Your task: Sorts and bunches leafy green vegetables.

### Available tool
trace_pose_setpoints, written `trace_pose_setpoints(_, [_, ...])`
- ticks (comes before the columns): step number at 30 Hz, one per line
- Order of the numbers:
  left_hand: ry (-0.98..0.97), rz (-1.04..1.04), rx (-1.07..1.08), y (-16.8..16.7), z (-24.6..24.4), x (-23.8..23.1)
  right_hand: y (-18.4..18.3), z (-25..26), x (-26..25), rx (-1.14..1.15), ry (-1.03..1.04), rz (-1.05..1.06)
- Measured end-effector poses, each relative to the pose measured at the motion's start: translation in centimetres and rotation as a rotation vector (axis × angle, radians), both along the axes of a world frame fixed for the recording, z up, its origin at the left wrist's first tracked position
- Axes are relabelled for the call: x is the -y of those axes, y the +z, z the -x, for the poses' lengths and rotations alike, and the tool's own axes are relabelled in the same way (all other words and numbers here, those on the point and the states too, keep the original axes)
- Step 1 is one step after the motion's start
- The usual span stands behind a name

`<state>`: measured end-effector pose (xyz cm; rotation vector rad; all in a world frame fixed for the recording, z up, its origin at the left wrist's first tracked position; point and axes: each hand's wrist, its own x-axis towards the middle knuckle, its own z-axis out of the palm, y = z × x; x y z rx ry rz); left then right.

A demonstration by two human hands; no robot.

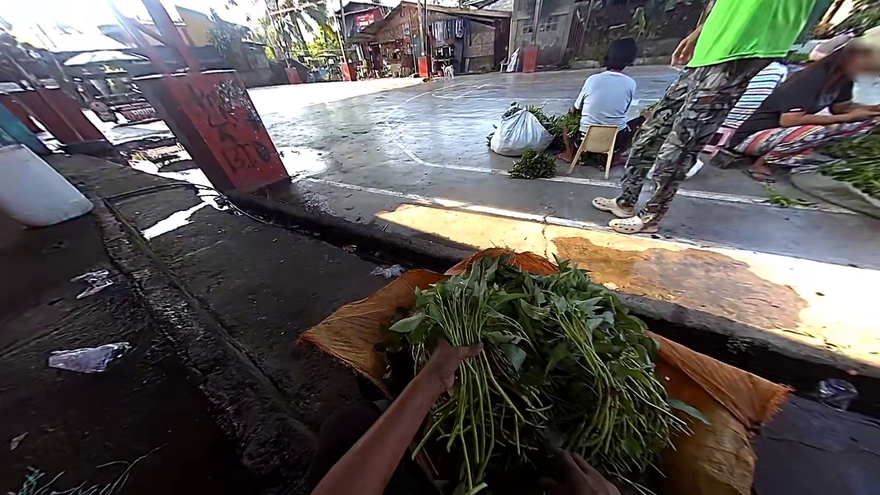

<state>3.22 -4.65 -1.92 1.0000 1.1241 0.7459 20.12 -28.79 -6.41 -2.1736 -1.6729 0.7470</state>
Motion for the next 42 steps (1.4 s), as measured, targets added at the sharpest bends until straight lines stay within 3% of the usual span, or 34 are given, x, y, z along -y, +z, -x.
trace_pose_setpoints(3, [-0.076,0.038,0.139,0.4,-0.5,1.4,3.3,2.1,-4.8,0.035,-0.073,-0.186])
trace_pose_setpoints(7, [-0.154,0.105,0.322,1.0,-0.1,1.1,2.5,3.0,-7.8,-0.009,-0.057,-0.261])
trace_pose_setpoints(13, [-0.269,0.099,0.37,1.1,0.0,1.2,1.0,3.7,-7.7,-0.039,-0.024,-0.29])
trace_pose_setpoints(18, [-0.193,0.15,0.381,0.9,-0.2,1.1,0.2,3.7,-7.5,0.13,0.096,-0.365])
trace_pose_setpoints(21, [-0.144,0.174,0.417,0.7,-0.3,0.8,-0.9,3.4,-7.5,0.096,0.081,-0.493])
trace_pose_setpoints(23, [-0.09,0.186,0.429,0.8,-0.4,0.9,-2.1,3.4,-7.2,-0.027,0.022,-0.559])
trace_pose_setpoints(25, [-0.054,0.184,0.424,0.7,-0.6,1.2,-3.4,3.5,-6.8,-0.32,-0.117,-0.562])
trace_pose_setpoints(28, [-0.094,0.14,0.391,0.2,-0.9,1.8,-4.9,4.5,-6.3,-0.973,-0.484,-0.474])
trace_pose_setpoints(31, [-0.124,0.073,0.382,-0.1,-1.1,2.2,-6.1,5.0,-6.2,-1.295,-0.866,-0.392])
trace_pose_setpoints(33, [-0.133,0.009,0.354,-0.1,-1.0,1.9,-7.3,4.0,-6.2,-1.273,-0.927,-0.394])
trace_pose_setpoints(35, [-0.176,-0.048,0.279,-0.2,-1.0,1.8,-7.1,2.8,-7.1,-1.131,-0.751,-0.487])
trace_pose_setpoints(38, [-0.21,-0.074,0.152,-0.7,-1.8,3.2,-2.7,1.9,-10.1,-0.807,-0.487,-0.624])
trace_pose_setpoints(40, [-0.242,-0.097,0.039,-0.9,-2.2,4.3,0.1,1.8,-12.4,-0.671,-0.425,-0.642])
trace_pose_setpoints(42, [-0.257,-0.099,0.018,-1.0,-2.4,4.8,1.3,1.7,-14.0,-0.68,-0.462,-0.682])
